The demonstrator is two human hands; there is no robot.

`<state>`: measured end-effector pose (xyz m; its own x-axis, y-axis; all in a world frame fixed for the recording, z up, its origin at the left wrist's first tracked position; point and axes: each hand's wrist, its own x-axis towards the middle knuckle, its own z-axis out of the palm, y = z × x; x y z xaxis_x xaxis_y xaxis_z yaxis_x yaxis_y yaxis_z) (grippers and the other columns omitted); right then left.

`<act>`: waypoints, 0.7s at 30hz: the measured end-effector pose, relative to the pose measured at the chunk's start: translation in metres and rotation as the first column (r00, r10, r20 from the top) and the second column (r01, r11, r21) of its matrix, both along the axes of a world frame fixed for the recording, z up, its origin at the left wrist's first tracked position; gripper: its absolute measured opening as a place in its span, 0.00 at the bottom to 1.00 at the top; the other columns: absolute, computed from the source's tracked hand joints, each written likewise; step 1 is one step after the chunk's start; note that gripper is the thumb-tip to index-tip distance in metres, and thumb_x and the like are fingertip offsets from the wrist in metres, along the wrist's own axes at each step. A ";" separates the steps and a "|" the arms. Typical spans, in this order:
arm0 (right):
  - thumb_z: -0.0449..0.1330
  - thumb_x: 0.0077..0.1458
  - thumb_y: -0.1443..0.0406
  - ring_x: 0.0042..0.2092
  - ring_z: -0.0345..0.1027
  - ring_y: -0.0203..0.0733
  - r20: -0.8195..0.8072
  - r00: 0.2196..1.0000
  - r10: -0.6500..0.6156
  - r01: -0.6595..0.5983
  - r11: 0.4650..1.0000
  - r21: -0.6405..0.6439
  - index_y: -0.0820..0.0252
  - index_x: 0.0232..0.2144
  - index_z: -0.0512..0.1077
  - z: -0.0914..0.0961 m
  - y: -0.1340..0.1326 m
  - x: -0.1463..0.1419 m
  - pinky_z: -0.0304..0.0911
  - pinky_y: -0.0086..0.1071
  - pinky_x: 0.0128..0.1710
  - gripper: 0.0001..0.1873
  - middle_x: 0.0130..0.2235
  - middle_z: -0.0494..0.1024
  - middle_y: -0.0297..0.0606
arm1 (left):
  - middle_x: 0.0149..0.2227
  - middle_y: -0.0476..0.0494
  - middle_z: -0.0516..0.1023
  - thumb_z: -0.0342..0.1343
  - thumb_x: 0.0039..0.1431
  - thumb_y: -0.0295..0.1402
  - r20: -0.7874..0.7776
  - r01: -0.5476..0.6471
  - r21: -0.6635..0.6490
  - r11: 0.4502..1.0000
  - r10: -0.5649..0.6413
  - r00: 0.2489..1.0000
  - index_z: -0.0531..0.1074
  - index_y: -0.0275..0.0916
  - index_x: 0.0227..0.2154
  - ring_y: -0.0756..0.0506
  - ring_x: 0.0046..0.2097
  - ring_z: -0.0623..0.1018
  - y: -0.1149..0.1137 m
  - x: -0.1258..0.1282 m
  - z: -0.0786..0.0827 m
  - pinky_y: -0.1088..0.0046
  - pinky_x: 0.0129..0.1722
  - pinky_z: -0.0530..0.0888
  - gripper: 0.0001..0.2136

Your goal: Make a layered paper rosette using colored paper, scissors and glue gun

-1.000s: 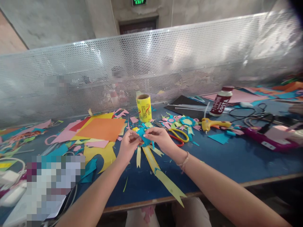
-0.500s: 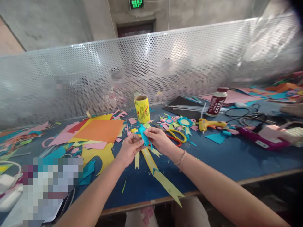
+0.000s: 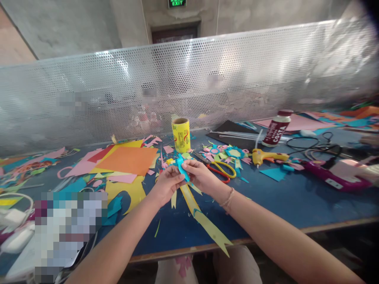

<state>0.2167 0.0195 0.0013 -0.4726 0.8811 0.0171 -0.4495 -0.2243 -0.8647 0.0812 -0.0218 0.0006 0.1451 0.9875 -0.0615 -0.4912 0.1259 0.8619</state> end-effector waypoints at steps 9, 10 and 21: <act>0.72 0.37 0.57 0.22 0.58 0.27 0.036 0.999 -0.005 0.002 0.997 0.078 0.61 0.23 0.69 0.004 -0.003 0.004 0.54 0.25 0.23 0.18 0.22 0.70 0.27 | 0.28 0.50 0.76 0.70 0.38 0.29 -0.050 0.010 0.019 1.000 -0.009 0.999 0.72 0.36 0.27 0.51 0.31 0.76 -0.001 -0.003 0.000 0.72 0.36 0.76 0.14; 0.72 0.37 0.57 0.23 0.59 0.27 0.040 0.999 -0.007 0.004 0.997 0.081 0.61 0.23 0.69 0.004 -0.004 0.003 0.55 0.25 0.24 0.18 0.22 0.70 0.27 | 0.28 0.50 0.76 0.70 0.38 0.29 -0.050 0.019 0.018 1.000 -0.018 0.999 0.72 0.36 0.28 0.51 0.31 0.76 -0.001 -0.004 -0.001 0.72 0.36 0.76 0.14; 0.59 0.49 0.70 0.48 0.67 0.48 0.669 0.040 -0.742 -0.112 0.662 0.741 0.64 0.39 0.73 0.037 0.056 0.129 0.61 0.38 0.48 0.12 0.46 0.74 0.51 | 0.24 0.53 0.74 0.72 0.34 0.28 -0.038 -0.041 -0.043 0.998 0.039 0.999 0.70 0.36 0.26 0.50 0.31 0.78 0.003 -0.009 0.003 0.74 0.35 0.77 0.17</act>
